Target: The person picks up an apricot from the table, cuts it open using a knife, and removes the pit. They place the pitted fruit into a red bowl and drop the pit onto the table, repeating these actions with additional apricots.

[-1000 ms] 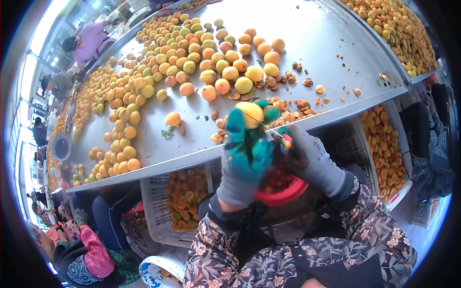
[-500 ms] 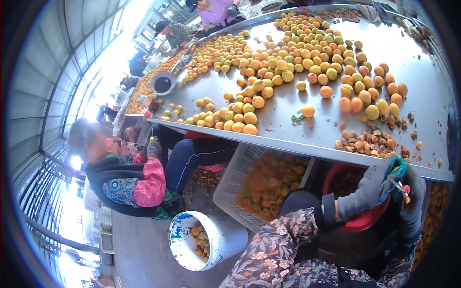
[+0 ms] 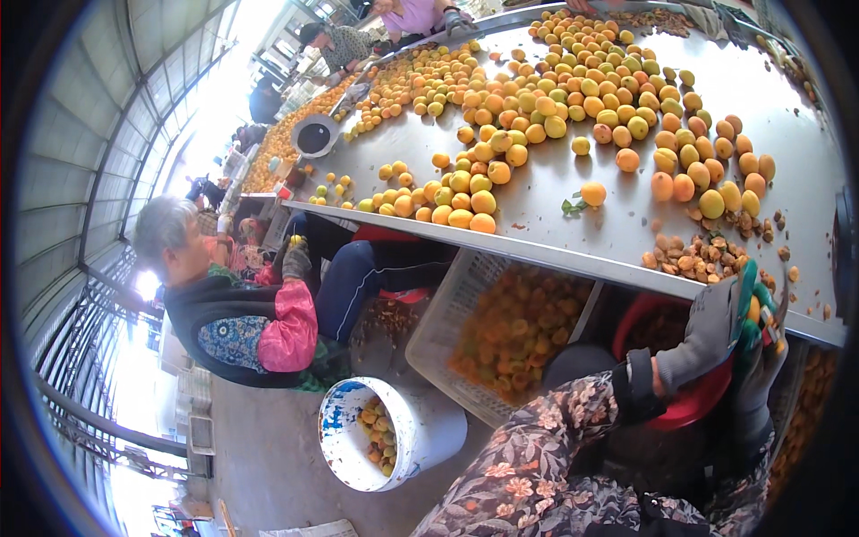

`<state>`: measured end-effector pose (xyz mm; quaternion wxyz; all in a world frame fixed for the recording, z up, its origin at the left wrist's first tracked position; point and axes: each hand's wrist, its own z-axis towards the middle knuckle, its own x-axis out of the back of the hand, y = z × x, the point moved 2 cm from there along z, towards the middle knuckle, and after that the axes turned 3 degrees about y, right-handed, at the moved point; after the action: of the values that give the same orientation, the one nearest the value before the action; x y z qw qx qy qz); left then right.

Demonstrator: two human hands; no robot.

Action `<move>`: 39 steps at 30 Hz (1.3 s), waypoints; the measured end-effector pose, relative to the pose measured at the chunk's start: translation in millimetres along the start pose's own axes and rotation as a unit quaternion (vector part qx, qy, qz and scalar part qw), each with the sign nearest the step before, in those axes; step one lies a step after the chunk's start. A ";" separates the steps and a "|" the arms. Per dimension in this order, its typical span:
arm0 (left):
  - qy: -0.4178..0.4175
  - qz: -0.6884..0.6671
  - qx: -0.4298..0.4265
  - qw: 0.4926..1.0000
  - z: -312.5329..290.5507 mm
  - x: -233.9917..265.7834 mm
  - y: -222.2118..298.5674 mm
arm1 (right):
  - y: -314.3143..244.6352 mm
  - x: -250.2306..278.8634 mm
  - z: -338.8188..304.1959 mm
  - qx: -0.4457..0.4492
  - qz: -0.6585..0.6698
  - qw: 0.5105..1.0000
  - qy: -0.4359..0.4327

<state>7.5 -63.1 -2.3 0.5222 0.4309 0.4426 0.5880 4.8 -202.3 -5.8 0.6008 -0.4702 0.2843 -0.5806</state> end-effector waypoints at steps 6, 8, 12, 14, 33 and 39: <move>0.244 0.168 -0.211 0.932 5.8 -2.3 6.7 | 59.2 3.9 2.2 -0.011 0.136 0.983 0.120; 0.222 0.158 -0.164 0.948 11.8 -6.7 1.6 | 68.5 6.8 1.3 -0.040 0.108 0.986 0.122; 0.236 0.185 -0.213 0.930 18.9 -11.7 0.8 | 58.3 10.9 1.8 0.127 -0.324 0.932 0.106; 0.158 0.165 -0.159 0.960 25.2 -14.9 -1.6 | 51.3 13.1 4.6 0.178 -0.445 0.872 0.101; 0.118 0.159 -0.190 0.961 27.8 -8.3 6.9 | 43.7 31.0 33.8 0.205 -0.299 0.927 0.094; 0.164 -0.046 -0.061 0.984 34.3 12.2 -16.2 | 59.7 64.4 69.8 -0.027 -0.522 0.851 0.058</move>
<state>43.5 -47.5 -9.3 0.4941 0.2754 0.5050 0.6520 103.0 -254.9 -18.4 0.1789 -0.5308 0.0471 -0.8270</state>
